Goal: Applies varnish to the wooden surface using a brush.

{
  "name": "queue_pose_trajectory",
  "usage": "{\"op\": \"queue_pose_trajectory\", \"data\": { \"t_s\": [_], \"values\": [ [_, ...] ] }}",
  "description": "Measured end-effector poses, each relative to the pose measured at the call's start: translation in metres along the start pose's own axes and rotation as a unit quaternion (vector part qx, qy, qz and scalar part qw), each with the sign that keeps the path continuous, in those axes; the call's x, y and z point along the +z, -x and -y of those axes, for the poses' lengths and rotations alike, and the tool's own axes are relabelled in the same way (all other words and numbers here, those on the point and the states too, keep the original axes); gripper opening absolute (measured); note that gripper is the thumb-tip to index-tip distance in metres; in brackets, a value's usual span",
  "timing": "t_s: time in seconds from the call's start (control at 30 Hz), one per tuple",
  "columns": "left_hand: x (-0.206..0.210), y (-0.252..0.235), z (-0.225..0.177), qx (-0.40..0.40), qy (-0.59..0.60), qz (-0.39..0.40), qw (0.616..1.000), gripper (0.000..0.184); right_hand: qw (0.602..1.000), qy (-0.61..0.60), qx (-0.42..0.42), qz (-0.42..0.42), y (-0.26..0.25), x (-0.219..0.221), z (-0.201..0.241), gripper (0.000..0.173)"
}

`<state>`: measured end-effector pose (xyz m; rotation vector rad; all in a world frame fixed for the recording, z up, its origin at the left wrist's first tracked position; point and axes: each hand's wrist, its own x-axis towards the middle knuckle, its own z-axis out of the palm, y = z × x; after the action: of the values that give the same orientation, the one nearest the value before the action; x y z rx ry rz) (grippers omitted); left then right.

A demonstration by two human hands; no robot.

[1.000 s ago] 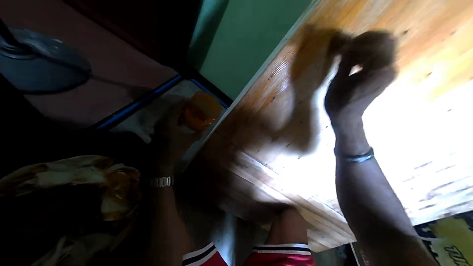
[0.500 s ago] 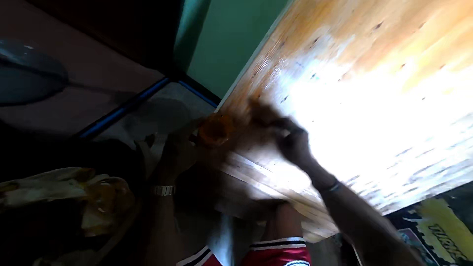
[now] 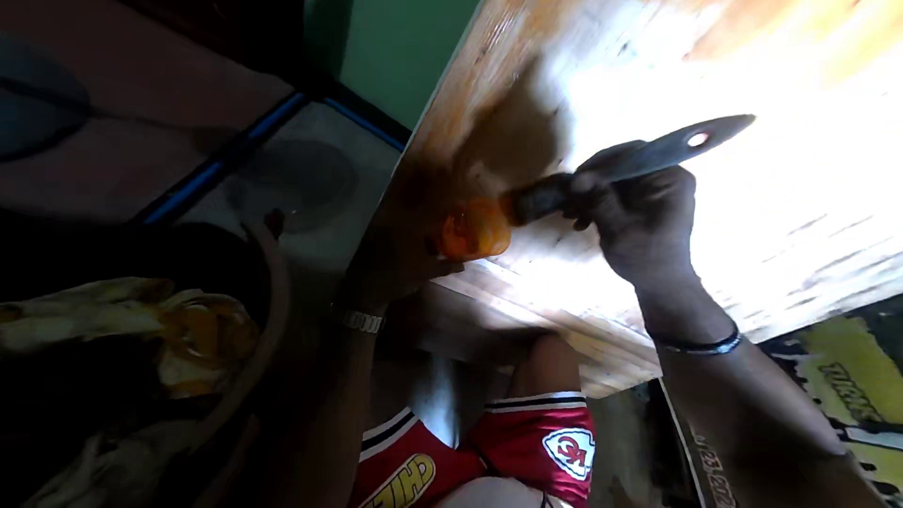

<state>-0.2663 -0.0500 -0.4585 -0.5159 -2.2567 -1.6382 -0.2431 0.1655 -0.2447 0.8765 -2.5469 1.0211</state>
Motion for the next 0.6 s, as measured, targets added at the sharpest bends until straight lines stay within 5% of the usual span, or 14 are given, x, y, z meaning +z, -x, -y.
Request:
{"op": "queue_pose_trajectory", "data": {
  "t_s": [0.1,0.37,0.6],
  "values": [
    [0.009,0.000,-0.016,0.032,0.037,-0.014,0.999,0.070,0.999,0.036,0.010,0.014,0.019,0.015,-0.008,0.014],
    [0.040,0.018,-0.048,-0.037,0.080,0.074,0.993,0.071,0.991,0.130,0.043,0.005,0.050,0.005,-0.022,0.016],
    [0.060,0.008,-0.044,0.038,0.116,0.081,0.989,0.080,0.982,0.185,0.039,0.025,0.062,-0.004,-0.035,0.016]
  ]
}}
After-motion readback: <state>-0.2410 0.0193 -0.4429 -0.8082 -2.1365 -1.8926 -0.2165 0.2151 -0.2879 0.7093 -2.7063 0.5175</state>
